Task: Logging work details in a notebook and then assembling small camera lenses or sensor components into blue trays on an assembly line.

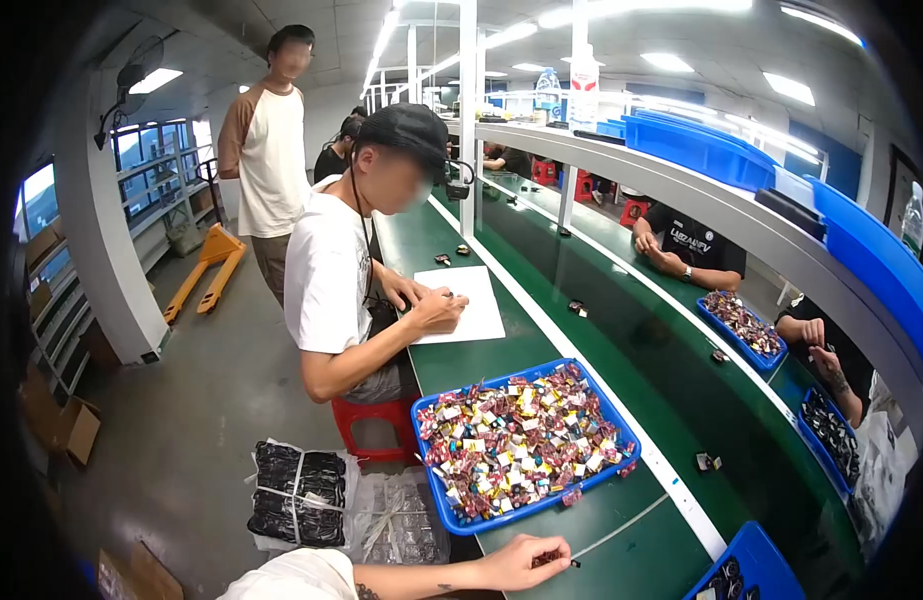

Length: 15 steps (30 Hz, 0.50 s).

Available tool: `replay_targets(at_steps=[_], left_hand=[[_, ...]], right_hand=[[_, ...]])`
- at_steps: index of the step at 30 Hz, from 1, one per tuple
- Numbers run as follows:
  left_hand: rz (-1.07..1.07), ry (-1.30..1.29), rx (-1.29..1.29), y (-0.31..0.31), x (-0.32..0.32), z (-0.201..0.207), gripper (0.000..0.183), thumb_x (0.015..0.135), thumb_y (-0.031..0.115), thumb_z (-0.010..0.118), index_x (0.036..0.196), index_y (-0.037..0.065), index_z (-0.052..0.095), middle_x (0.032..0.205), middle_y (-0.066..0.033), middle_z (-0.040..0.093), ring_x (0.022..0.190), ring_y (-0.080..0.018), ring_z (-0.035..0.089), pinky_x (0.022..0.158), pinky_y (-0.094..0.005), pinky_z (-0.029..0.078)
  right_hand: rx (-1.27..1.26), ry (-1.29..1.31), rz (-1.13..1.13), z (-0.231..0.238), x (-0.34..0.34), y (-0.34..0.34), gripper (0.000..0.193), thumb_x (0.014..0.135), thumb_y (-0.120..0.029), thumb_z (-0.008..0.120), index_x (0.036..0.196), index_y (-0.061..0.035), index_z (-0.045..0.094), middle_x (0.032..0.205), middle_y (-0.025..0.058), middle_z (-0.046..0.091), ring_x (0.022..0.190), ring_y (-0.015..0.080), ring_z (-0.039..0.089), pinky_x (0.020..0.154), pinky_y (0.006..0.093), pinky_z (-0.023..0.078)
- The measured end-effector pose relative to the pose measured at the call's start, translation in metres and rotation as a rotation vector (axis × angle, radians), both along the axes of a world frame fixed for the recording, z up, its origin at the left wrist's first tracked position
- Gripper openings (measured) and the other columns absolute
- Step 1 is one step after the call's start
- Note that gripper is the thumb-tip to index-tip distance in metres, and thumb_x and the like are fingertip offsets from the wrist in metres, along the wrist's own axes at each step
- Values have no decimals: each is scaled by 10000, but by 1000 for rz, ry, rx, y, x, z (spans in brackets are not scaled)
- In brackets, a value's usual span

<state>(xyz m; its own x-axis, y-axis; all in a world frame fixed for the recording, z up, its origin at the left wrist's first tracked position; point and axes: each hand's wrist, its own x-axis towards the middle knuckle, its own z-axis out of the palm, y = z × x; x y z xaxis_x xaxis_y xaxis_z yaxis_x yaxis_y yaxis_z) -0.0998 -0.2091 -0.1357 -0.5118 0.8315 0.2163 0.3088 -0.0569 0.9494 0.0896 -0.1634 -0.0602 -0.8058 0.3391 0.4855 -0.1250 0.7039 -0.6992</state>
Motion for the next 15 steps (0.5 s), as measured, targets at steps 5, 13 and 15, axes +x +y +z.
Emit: replay_targets(at_steps=[5, 13, 15], left_hand=[[78, -32, 36, 4, -9, -12, 158, 938, 184, 570, 930, 30, 605, 700, 14, 585, 580, -33, 510, 512, -219, 406], [166, -11, 3, 9, 7, -3, 176, 926, 188, 585, 884, 20, 618, 628, 21, 561, 544, -29, 510, 495, -219, 409], [204, 33, 10, 4, 9, -4, 180, 924, 194, 590, 884, 22, 623, 628, 25, 564, 542, -27, 509, 492, -216, 406]], right_hand=[[420, -155, -370, 19, 87, 46, 239, 786, -55, 653, 1019, -10, 630, 1013, 172, 604, 925, 352, 552, 826, 436, 436], [489, -417, -579, -21, 141, 71, 247, 800, -214, 694, 1015, -96, 662, 1107, 117, 590, 986, 336, 547, 846, 407, 439], [430, -342, -567, -21, 142, 70, 218, 792, -195, 703, 975, -82, 663, 1058, 110, 606, 963, 329, 555, 837, 400, 443]])
